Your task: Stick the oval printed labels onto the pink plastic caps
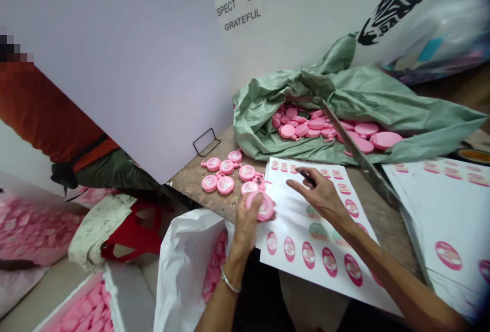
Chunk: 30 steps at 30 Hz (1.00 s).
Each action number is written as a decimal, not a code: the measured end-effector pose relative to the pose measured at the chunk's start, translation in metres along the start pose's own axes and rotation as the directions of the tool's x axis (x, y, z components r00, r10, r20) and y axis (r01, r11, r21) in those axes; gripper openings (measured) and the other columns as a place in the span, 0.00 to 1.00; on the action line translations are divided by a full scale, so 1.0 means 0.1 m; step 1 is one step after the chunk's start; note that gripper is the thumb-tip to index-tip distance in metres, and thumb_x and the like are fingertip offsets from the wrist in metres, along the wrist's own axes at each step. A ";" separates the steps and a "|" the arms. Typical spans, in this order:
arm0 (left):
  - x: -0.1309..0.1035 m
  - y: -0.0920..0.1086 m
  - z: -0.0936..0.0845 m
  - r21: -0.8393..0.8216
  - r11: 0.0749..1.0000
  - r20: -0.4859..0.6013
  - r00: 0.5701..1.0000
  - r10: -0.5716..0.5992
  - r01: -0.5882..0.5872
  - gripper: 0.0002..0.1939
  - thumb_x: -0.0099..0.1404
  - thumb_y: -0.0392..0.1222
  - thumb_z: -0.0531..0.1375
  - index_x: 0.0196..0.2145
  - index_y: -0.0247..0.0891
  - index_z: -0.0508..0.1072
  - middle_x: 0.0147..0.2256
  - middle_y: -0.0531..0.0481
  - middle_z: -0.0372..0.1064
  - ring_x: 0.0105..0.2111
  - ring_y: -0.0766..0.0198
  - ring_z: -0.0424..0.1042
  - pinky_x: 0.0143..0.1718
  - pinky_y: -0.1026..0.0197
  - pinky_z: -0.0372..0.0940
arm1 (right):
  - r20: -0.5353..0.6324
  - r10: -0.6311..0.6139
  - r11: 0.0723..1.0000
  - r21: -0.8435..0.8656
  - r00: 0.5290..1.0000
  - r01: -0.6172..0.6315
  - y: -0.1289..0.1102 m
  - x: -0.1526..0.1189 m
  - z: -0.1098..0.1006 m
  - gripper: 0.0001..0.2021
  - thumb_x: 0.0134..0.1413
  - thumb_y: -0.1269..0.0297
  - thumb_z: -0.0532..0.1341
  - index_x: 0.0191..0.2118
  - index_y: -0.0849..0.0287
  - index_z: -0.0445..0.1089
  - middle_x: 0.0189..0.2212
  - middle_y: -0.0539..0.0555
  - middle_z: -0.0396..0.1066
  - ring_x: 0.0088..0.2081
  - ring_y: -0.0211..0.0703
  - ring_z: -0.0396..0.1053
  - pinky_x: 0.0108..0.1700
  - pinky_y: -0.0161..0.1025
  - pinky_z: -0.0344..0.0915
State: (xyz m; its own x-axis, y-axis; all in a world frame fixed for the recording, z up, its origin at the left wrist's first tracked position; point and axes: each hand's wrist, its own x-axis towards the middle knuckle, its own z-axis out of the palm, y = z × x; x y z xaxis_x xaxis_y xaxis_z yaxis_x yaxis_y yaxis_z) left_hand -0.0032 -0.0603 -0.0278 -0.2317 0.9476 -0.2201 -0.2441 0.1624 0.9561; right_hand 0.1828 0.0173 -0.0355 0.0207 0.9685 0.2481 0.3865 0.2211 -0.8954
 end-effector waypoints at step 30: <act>0.55 0.35 -2.37 0.401 0.890 -0.023 0.969 0.245 -0.215 0.27 0.66 0.58 0.50 0.31 0.36 0.81 0.37 0.43 0.78 0.45 0.50 0.72 0.57 0.52 0.56 | 0.221 -0.251 0.960 -0.071 0.943 0.272 -0.46 -0.87 2.25 0.18 0.59 0.69 0.48 0.52 0.55 0.68 0.50 0.60 0.69 0.54 0.55 0.64 0.57 0.59 0.58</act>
State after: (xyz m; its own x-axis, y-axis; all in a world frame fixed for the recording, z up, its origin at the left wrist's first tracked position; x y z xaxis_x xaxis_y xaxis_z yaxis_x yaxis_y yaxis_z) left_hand -0.2482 -0.0680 -0.0521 -0.3057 0.9520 0.0161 0.2103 0.0510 0.9763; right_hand -0.0441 -0.0518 -0.0986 -0.2809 0.8828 0.3766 0.4422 0.4673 -0.7655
